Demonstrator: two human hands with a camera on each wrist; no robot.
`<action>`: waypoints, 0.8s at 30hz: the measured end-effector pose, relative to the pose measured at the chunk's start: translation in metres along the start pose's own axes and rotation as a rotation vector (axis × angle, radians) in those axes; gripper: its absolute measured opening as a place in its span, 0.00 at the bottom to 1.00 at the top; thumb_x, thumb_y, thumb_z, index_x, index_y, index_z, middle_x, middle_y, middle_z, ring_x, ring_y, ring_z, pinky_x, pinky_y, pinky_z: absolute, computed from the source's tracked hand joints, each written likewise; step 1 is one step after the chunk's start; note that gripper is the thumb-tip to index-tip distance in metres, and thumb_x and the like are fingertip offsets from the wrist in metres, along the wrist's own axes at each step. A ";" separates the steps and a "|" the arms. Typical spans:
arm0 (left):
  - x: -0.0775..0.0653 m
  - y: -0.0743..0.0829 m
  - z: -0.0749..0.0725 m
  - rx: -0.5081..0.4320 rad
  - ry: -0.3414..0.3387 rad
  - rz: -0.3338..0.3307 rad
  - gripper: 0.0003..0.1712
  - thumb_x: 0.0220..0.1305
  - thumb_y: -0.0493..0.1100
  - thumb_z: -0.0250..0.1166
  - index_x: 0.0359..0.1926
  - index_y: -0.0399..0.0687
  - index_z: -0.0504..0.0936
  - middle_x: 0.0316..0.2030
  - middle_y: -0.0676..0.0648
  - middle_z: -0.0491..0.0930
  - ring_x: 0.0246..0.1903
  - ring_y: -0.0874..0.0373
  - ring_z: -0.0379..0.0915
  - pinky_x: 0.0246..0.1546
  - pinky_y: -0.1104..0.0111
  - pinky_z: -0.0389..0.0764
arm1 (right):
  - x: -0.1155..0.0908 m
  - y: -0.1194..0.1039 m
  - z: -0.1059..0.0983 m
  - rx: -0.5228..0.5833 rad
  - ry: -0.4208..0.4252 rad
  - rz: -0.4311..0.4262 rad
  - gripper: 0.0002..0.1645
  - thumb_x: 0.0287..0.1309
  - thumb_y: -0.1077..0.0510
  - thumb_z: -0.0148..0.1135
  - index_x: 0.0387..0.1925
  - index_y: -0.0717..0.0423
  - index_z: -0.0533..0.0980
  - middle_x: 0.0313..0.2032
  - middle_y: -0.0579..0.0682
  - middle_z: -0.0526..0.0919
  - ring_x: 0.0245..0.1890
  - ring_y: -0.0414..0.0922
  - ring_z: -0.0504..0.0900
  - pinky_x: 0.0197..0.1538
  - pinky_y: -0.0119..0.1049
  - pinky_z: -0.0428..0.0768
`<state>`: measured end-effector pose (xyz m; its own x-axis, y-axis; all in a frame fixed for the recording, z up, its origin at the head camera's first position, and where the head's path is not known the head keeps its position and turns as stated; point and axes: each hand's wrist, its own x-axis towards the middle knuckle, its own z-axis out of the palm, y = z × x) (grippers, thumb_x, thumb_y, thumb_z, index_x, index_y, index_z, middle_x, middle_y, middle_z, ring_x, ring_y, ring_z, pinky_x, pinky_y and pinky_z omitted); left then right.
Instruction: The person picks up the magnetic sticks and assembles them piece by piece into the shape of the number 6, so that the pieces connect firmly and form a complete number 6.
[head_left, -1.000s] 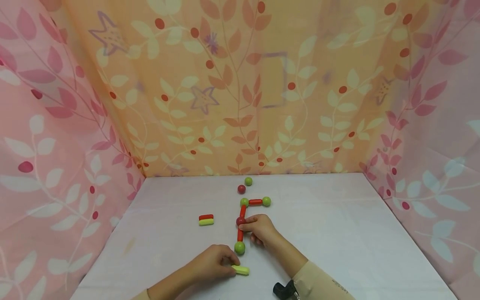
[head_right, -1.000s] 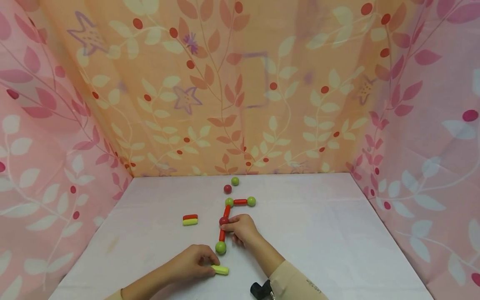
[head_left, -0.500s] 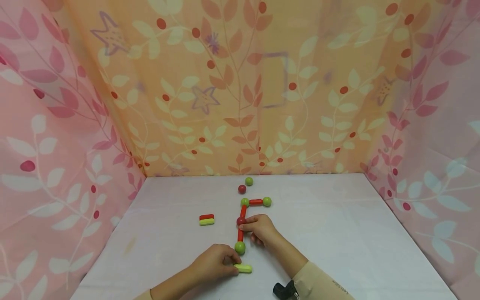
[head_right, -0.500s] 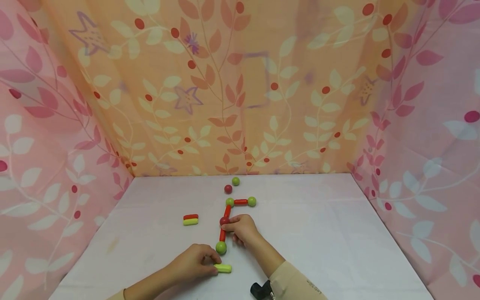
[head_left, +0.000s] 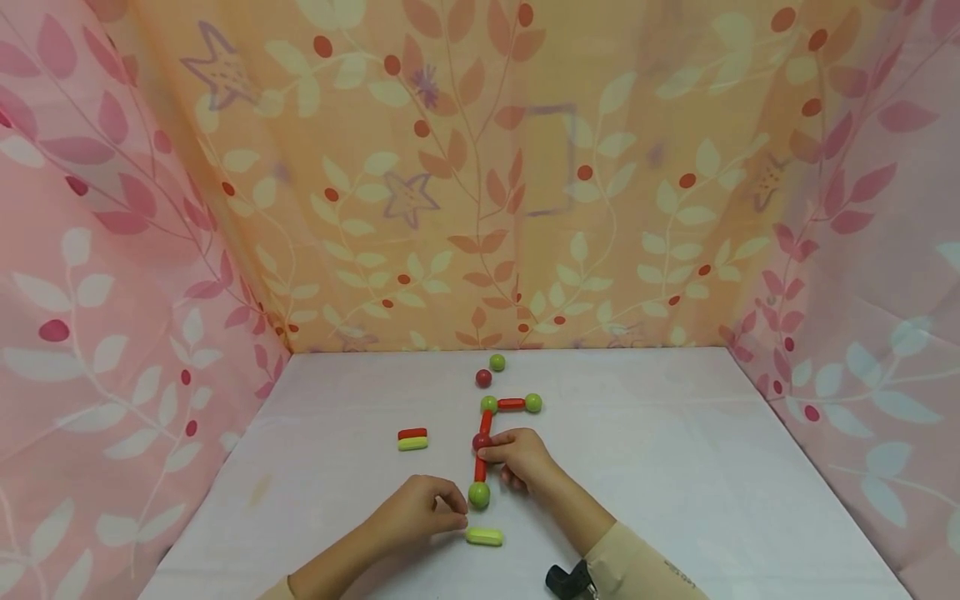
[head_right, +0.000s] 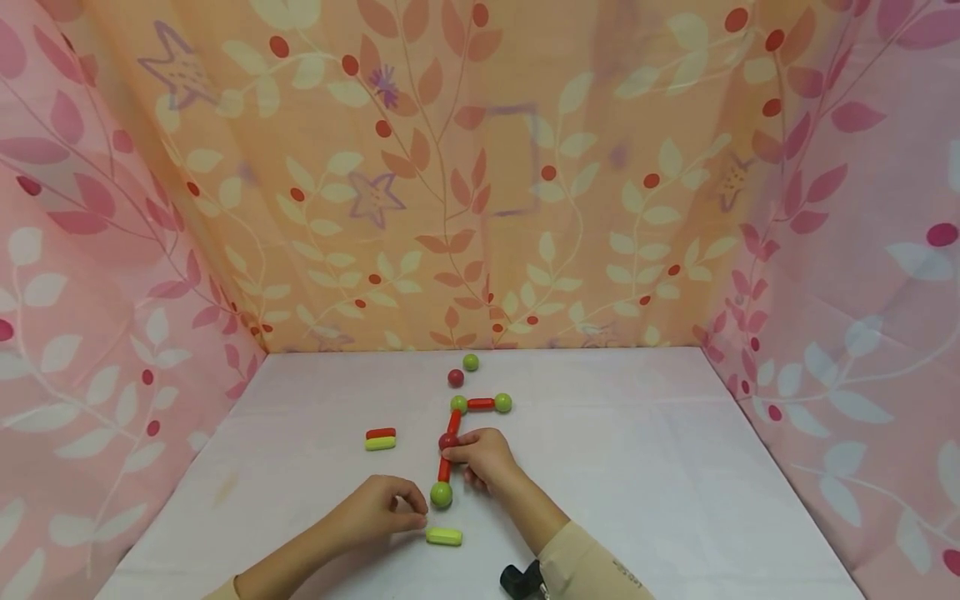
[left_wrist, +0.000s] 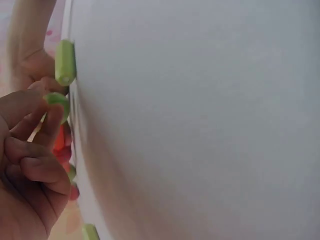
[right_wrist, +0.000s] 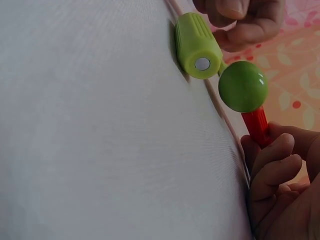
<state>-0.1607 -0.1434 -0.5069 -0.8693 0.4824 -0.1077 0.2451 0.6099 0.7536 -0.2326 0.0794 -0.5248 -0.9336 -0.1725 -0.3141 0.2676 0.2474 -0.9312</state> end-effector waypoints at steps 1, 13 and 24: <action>0.001 0.001 -0.001 -0.001 0.015 -0.005 0.05 0.60 0.49 0.76 0.35 0.60 0.88 0.34 0.64 0.84 0.30 0.67 0.74 0.32 0.70 0.75 | 0.000 0.000 0.000 0.000 -0.001 0.001 0.22 0.54 0.52 0.78 0.48 0.59 0.84 0.28 0.49 0.88 0.10 0.37 0.69 0.14 0.29 0.64; 0.017 0.007 0.007 -0.177 0.124 -0.192 0.21 0.52 0.51 0.81 0.43 0.50 0.83 0.35 0.55 0.86 0.38 0.58 0.81 0.40 0.60 0.82 | 0.004 0.001 0.000 0.013 -0.016 -0.003 0.22 0.54 0.51 0.78 0.47 0.59 0.84 0.30 0.50 0.88 0.11 0.37 0.69 0.14 0.28 0.64; 0.021 0.003 0.014 -0.274 0.128 -0.188 0.23 0.50 0.46 0.83 0.44 0.47 0.83 0.37 0.53 0.88 0.39 0.58 0.83 0.44 0.60 0.83 | 0.002 0.001 -0.001 0.017 -0.015 -0.014 0.22 0.55 0.51 0.77 0.47 0.60 0.84 0.30 0.50 0.88 0.11 0.36 0.69 0.14 0.28 0.64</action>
<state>-0.1725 -0.1221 -0.5159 -0.9391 0.2848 -0.1921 -0.0332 0.4812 0.8760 -0.2345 0.0804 -0.5259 -0.9337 -0.1905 -0.3032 0.2582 0.2283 -0.9387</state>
